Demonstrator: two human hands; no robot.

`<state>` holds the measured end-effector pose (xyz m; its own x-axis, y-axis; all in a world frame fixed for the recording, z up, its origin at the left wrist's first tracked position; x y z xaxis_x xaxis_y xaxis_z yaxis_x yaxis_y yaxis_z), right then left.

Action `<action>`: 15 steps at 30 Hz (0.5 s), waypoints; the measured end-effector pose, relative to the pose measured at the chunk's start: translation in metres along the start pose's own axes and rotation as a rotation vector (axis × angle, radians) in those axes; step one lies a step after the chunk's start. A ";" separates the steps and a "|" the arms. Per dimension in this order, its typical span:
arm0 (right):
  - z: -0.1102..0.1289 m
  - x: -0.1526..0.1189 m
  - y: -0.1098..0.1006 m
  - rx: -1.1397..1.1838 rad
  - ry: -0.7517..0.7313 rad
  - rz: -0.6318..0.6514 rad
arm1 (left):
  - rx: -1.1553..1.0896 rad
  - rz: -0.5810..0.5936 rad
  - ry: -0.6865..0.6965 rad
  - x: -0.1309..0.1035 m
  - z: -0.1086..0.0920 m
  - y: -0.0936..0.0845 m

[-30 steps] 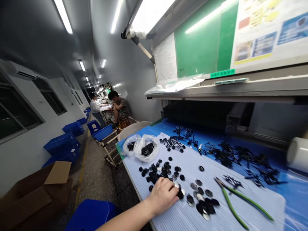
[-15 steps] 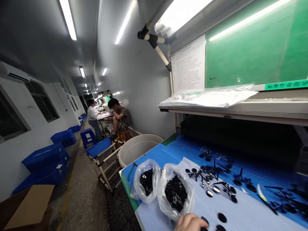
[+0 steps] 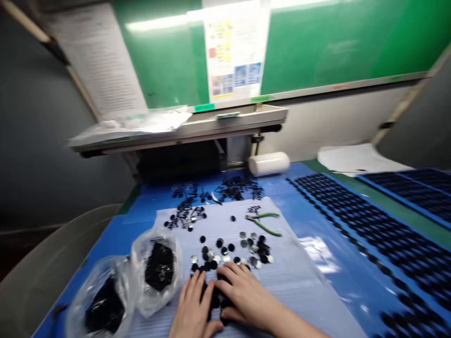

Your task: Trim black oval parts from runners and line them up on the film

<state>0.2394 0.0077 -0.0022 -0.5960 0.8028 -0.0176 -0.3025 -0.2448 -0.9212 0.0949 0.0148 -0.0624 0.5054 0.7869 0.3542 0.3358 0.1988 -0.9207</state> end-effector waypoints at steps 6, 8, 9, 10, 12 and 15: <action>-0.006 -0.019 -0.004 -0.051 0.104 -0.094 | 0.043 -0.045 0.145 0.001 0.008 0.004; -0.009 -0.028 -0.006 -0.055 0.137 -0.098 | 0.044 -0.058 0.181 0.003 0.010 0.004; -0.010 -0.032 -0.007 -0.052 0.146 -0.097 | 0.042 -0.063 0.200 0.004 0.012 0.004; -0.010 -0.035 -0.008 -0.047 0.152 -0.095 | 0.042 -0.066 0.223 0.005 0.013 0.005; -0.011 -0.042 -0.011 -0.039 0.164 -0.101 | 0.055 -0.074 0.286 0.007 0.015 0.007; -0.013 -0.050 -0.010 -0.040 0.180 -0.140 | 0.049 -0.061 0.343 0.010 0.017 0.014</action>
<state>0.2823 -0.0229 0.0029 -0.4068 0.9124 0.0456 -0.3414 -0.1055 -0.9340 0.0916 0.0354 -0.0747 0.7256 0.5324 0.4359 0.3394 0.2741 -0.8998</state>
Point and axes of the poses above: each hand's wrist, its own x-axis towards the middle knuckle, its own y-axis out of the palm, z = x × y, the point moved 4 cm from there along x, towards the middle knuckle, and after that the axes turned 7 degrees about -y, right-handed, at the moved point
